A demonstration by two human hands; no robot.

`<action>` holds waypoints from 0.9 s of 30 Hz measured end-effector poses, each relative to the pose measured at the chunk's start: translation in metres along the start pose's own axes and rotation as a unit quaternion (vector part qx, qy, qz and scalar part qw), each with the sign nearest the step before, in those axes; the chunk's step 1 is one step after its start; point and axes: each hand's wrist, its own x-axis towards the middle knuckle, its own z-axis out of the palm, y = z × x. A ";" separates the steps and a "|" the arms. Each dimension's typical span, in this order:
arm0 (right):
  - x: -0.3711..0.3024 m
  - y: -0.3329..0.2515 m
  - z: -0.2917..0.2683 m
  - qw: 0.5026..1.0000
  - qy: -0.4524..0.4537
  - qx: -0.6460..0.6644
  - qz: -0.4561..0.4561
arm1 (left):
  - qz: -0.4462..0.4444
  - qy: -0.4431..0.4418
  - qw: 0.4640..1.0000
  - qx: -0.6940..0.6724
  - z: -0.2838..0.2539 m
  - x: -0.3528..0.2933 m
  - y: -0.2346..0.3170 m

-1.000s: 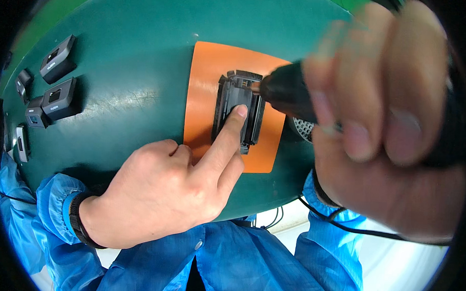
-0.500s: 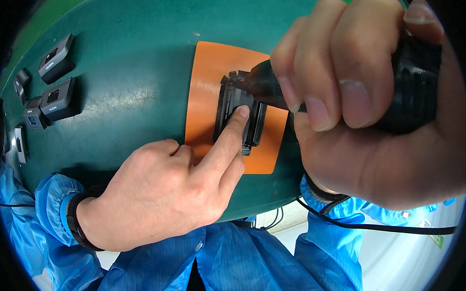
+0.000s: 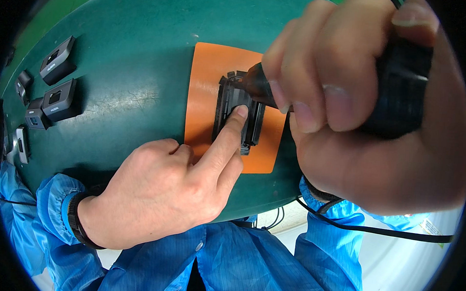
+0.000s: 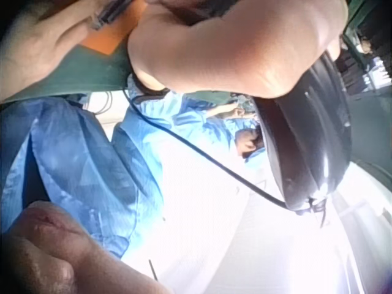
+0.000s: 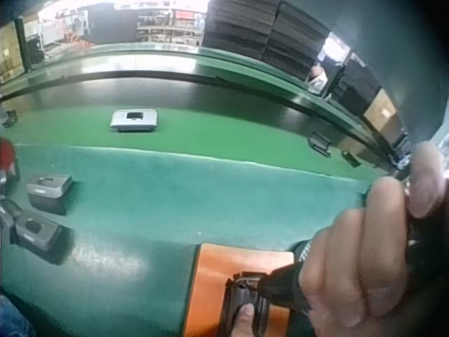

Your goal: Using an electric screwdriver to fasten components into plastic electronic housings on an assembly line.

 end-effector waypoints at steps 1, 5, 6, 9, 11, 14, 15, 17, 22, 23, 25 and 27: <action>0.000 0.000 0.001 1.000 -0.003 -0.001 0.000 | 0.000 -0.002 1.000 0.002 0.000 0.000 0.000; -0.001 0.000 0.005 1.000 -0.011 -0.002 -0.003 | 0.011 -0.005 1.000 0.007 0.000 -0.002 -0.001; 0.000 -0.001 0.006 1.000 -0.013 -0.002 -0.002 | 0.010 -0.006 1.000 0.008 0.000 -0.002 -0.001; -0.002 -0.003 0.006 1.000 -0.024 0.002 0.020 | -0.007 0.002 1.000 -0.010 0.000 -0.001 -0.001; -0.003 0.001 0.003 0.999 -0.037 0.021 0.014 | 0.000 -0.006 1.000 -0.001 0.000 -0.001 -0.001; 0.000 0.005 0.001 0.996 -0.063 0.055 0.013 | 0.007 0.002 1.000 0.008 0.001 0.001 -0.003; 0.003 0.007 0.007 0.997 -0.065 0.046 0.016 | 0.005 0.000 1.000 0.008 0.002 0.000 -0.003; 0.004 0.005 0.010 0.998 -0.048 0.032 0.018 | -0.009 0.015 1.000 -0.011 0.002 0.000 -0.004; 0.002 -0.044 -0.049 0.998 0.037 0.043 0.011 | 0.001 -0.032 0.999 -0.014 -0.014 0.001 -0.018; 0.005 -0.051 -0.061 0.999 0.035 0.038 -0.001 | -0.014 -0.045 0.998 -0.032 -0.019 0.003 -0.021; 0.004 -0.051 -0.080 0.999 0.020 0.010 -0.024 | -0.018 -0.069 0.997 -0.036 -0.031 0.007 -0.024; -0.004 -0.040 -0.081 0.998 0.067 0.012 -0.001 | -0.030 -0.096 0.994 -0.034 -0.030 0.007 -0.023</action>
